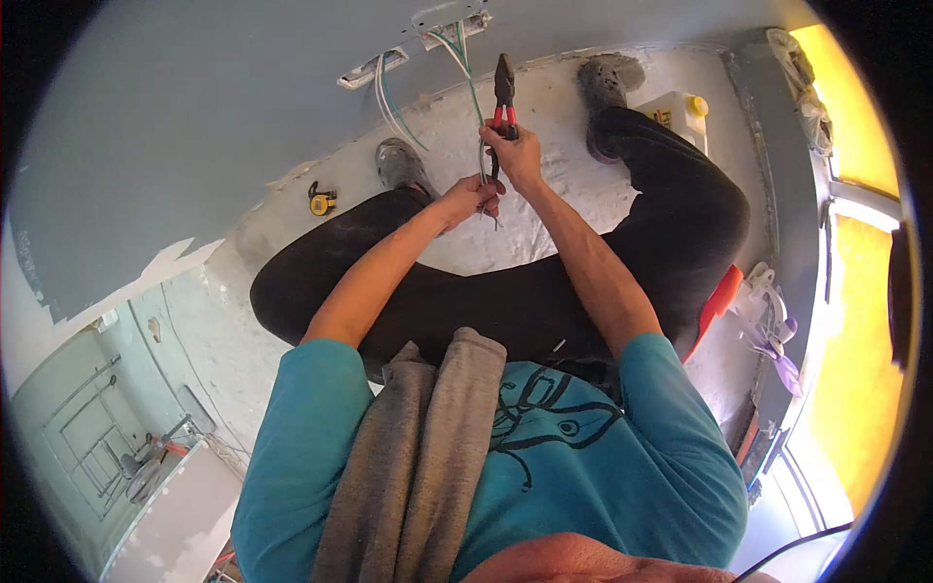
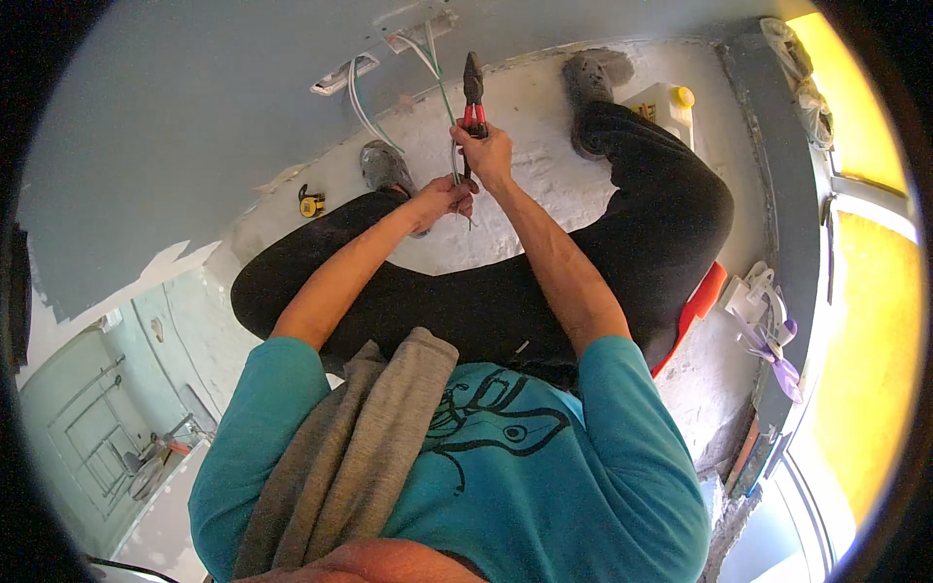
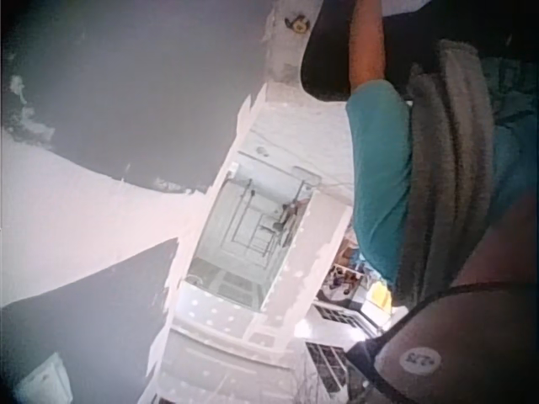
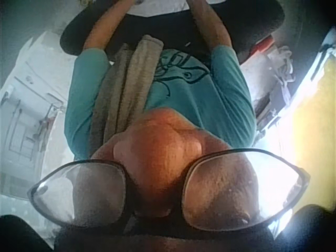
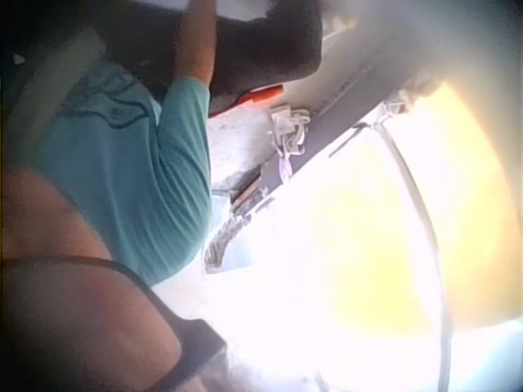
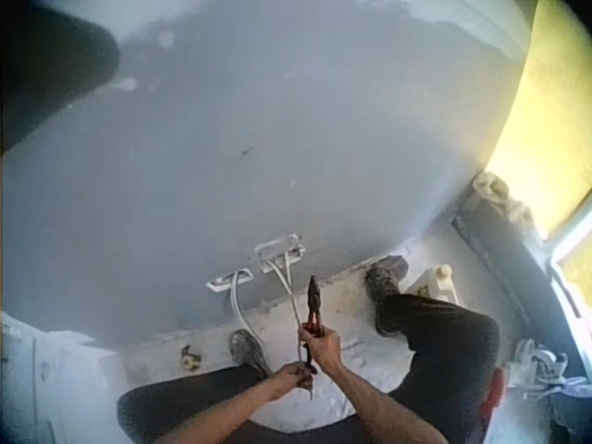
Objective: The person manipulates electrical wires protruding from a wall opening by hand and using pliers, then pushes the wires into the wall cavity.
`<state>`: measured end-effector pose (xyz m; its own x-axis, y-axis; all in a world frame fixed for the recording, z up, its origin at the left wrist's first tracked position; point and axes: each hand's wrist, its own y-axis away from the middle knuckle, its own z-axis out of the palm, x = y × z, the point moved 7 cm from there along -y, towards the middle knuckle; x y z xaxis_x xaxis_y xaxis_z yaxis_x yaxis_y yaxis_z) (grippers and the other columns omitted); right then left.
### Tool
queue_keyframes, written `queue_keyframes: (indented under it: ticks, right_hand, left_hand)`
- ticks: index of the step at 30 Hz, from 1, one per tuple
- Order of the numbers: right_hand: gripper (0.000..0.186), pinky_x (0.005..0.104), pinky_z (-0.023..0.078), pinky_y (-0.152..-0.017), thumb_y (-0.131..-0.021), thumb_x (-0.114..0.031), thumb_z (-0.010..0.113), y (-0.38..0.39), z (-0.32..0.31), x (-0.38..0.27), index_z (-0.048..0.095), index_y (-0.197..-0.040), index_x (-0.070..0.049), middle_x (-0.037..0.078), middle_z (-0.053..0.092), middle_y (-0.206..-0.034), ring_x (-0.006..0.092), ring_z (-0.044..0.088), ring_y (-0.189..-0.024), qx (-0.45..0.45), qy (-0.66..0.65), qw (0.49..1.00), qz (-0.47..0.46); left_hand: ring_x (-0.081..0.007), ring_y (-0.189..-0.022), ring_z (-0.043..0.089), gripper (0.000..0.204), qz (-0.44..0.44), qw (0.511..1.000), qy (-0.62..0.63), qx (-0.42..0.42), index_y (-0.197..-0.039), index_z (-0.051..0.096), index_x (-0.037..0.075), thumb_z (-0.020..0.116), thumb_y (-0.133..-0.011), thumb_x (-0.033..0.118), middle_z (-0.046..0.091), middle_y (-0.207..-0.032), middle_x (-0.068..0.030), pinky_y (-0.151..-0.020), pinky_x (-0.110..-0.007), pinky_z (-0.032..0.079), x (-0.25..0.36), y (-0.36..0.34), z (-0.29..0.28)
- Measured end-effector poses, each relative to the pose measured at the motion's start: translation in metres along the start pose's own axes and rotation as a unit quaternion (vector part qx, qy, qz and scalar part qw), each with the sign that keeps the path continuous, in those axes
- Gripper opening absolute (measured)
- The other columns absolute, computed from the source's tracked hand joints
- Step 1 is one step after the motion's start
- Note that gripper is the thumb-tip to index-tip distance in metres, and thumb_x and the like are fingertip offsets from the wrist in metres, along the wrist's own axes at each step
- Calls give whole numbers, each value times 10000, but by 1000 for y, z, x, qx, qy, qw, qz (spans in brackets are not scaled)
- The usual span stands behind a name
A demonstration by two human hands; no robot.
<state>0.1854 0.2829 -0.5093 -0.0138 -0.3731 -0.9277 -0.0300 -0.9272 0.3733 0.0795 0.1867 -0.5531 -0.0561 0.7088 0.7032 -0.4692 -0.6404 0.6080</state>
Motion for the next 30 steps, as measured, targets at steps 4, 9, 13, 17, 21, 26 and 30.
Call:
queue_keyframes:
  ticks: [4, 9, 13, 17, 21, 26, 30]
  right_hand:
    - [325, 293, 556, -627, -821, -290, 814, 6, 1, -2, 748, -975, -12, 70, 736, -790, 136, 695, -684, -10, 87, 996, 19]
    - [316, 294, 543, -637, -824, -304, 812, 6, 5, 0, 744, -937, -17, 57, 725, -794, 125, 671, -681, -27, 78, 996, 33]
    - [273, 282, 530, -685, -868, -274, 780, -3, 6, 14, 735, -950, -18, 39, 721, -854, 111, 645, -732, -88, -24, 995, 48]
    - [264, 277, 525, -693, -890, -254, 761, -5, 11, 12, 724, -985, -11, 34, 724, -888, 110, 642, -753, -141, -53, 986, 70]
    - [230, 299, 514, -688, -864, -240, 792, -3, 16, 11, 726, -906, -24, 42, 720, -836, 126, 634, -724, -157, -80, 978, 114]
    - [216, 299, 495, -729, -884, -239, 776, -1, 7, 17, 724, -949, -40, 37, 716, -863, 128, 617, -750, -184, -97, 963, 169]
    - [214, 277, 482, -741, -912, -227, 741, -1, 9, 17, 698, -1003, -38, 35, 705, -881, 127, 602, -755, -201, -127, 953, 190]
  left_hand:
    - [-150, -758, 585, 187, -2, 1000, 2, 15, -1101, 587, 38, 484, -1059, 189, 558, -772, -4, -824, -362, 531, -5, 0, -6]
    - [-175, -798, 620, 204, -2, 1000, 1, 11, -1103, 588, 28, 480, -1064, 197, 576, -786, -24, -845, -379, 533, -8, 0, -9]
    - [-189, -817, 634, 223, -6, 1000, 6, 19, -1108, 584, 14, 479, -1065, 206, 593, -808, -36, -858, -386, 535, -10, -1, -2]
    - [-190, -823, 642, 242, 18, 1000, -11, 17, -1117, 583, 2, 478, -1065, 215, 616, -840, -42, -857, -386, 539, -13, 0, -10]
    - [-181, -815, 652, 245, 60, 992, -90, 58, -1085, 614, -5, 494, -1054, 205, 661, -904, -65, -845, -372, 541, -12, 3, -22]
    - [-251, -824, 670, 187, 106, 891, -423, 125, -1023, 662, 2, 522, -977, 117, 693, -954, -130, -844, -375, 534, 25, 2, -32]
    - [-330, -938, 663, 198, 313, 652, -665, 185, -1009, 696, 26, 537, -895, 52, 704, -973, -145, -859, -429, 527, 71, 2, -36]
